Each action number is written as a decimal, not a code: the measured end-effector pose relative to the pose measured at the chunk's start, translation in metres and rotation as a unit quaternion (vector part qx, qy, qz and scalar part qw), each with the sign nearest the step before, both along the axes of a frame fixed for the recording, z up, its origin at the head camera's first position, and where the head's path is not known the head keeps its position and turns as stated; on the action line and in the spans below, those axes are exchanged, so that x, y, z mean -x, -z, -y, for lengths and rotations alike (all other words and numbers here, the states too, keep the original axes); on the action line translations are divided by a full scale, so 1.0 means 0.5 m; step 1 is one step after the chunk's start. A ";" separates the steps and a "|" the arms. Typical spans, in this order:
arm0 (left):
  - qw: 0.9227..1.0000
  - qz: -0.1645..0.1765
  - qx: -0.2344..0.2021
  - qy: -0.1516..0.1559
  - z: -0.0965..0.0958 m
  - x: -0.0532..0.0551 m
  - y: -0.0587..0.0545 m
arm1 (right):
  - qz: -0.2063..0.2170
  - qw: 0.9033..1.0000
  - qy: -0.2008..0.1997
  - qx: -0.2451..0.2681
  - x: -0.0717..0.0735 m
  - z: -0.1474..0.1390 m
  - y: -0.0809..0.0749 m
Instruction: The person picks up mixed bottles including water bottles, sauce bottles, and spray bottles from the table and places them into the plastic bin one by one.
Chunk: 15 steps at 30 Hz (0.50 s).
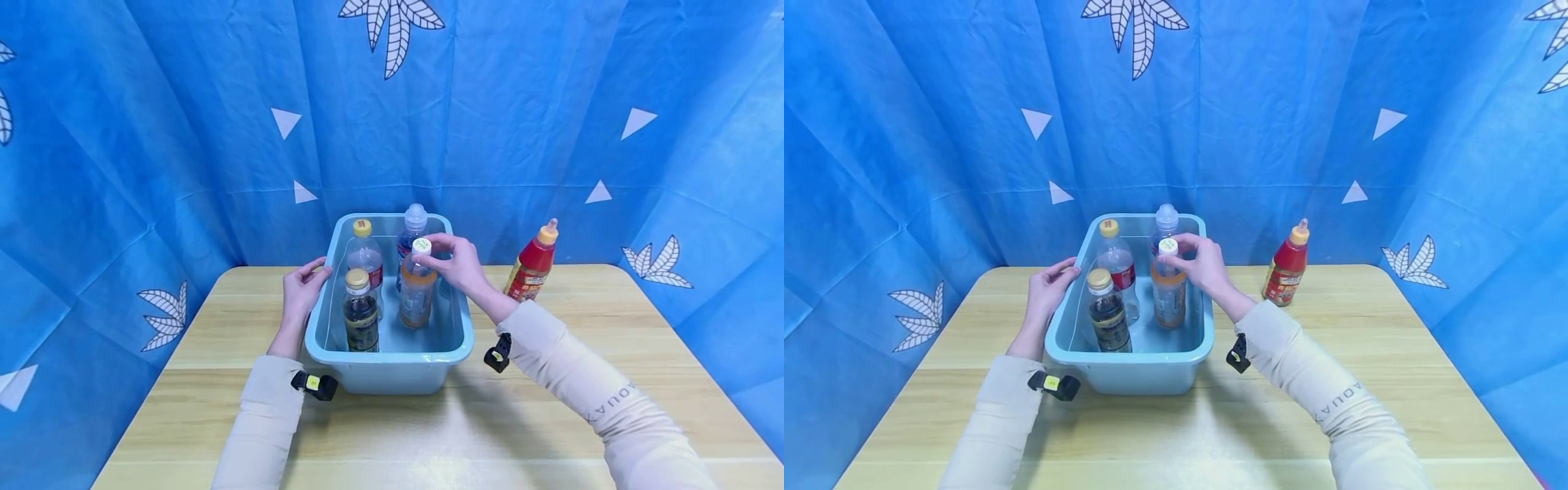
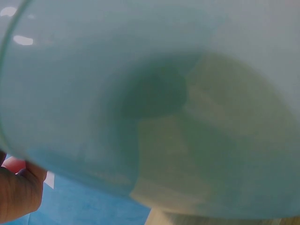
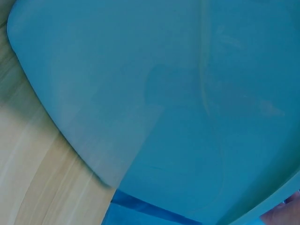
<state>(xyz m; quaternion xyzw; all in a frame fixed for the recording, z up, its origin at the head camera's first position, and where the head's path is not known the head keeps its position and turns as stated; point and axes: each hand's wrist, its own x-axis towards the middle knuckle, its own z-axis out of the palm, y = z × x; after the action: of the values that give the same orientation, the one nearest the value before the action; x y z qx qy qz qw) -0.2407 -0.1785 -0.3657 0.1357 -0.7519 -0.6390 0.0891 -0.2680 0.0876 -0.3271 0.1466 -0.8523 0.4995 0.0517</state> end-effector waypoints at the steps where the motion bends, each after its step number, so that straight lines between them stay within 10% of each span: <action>1: 1.000 0.000 0.000 -0.001 0.000 0.000 0.000 | 0.000 1.000 0.000 0.001 0.001 0.000 0.001; 15: 1.000 0.001 -0.001 -0.003 0.000 0.001 0.002 | -0.012 1.000 0.008 0.013 0.006 0.007 0.019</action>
<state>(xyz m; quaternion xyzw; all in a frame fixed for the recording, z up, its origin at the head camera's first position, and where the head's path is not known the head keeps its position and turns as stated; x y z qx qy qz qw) -0.2413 -0.1785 -0.3667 0.1383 -0.7511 -0.6393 0.0900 -0.2708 0.0841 -0.3364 0.1450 -0.8462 0.5082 0.0682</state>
